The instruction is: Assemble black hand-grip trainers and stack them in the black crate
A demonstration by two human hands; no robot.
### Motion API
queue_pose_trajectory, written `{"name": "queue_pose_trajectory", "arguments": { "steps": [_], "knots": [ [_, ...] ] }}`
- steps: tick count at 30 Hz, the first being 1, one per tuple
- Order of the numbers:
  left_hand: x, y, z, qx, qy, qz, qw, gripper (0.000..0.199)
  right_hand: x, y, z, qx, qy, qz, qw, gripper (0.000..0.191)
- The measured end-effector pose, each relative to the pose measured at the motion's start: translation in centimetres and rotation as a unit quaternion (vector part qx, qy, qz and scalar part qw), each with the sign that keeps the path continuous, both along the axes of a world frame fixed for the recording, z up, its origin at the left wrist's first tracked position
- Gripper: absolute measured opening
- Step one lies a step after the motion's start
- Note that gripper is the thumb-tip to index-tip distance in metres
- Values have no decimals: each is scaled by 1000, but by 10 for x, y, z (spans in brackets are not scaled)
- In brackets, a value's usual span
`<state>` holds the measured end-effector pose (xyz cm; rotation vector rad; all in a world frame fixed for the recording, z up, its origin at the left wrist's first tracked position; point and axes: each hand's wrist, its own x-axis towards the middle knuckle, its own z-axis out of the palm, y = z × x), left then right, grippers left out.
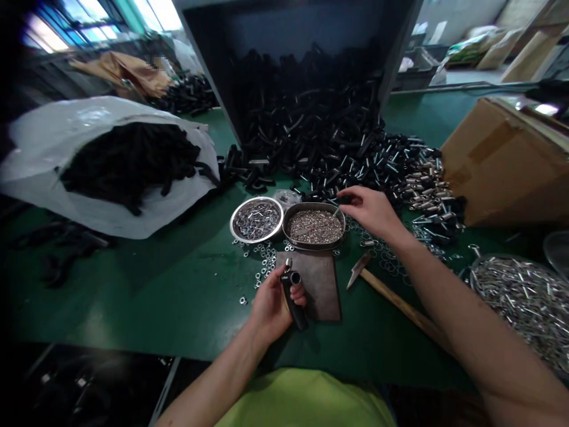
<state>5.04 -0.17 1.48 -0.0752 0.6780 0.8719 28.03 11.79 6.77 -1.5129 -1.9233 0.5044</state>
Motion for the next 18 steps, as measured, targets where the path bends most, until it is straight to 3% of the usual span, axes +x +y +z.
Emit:
{"name": "queue_pose_trajectory", "arguments": {
  "steps": [3, 7, 11, 13, 16, 18],
  "knots": [
    [2, 1, 0, 19, -9, 14, 1000, 27, -23, -59, 13, -93, 149, 71, 982, 27],
    [7, -2, 5, 42, -12, 21, 999, 24, -56, -111, 8, -66, 102, 101, 987, 13],
    [15, -8, 10, 42, 50, 76, 995, 13, -75, -124, -10, -8, 46, 120, 992, 12],
    [17, -11, 10, 63, 93, 111, 987, 10, -80, -125, -16, -5, 10, 79, 997, 16],
    [18, -15, 10, 132, 161, 107, 972, 14, -82, -124, -18, -97, -45, 36, 994, 37],
    [17, -16, 10, 144, 178, 109, 967, 16, -81, -125, -16, -135, -47, 56, 988, 38]
  ]
}}
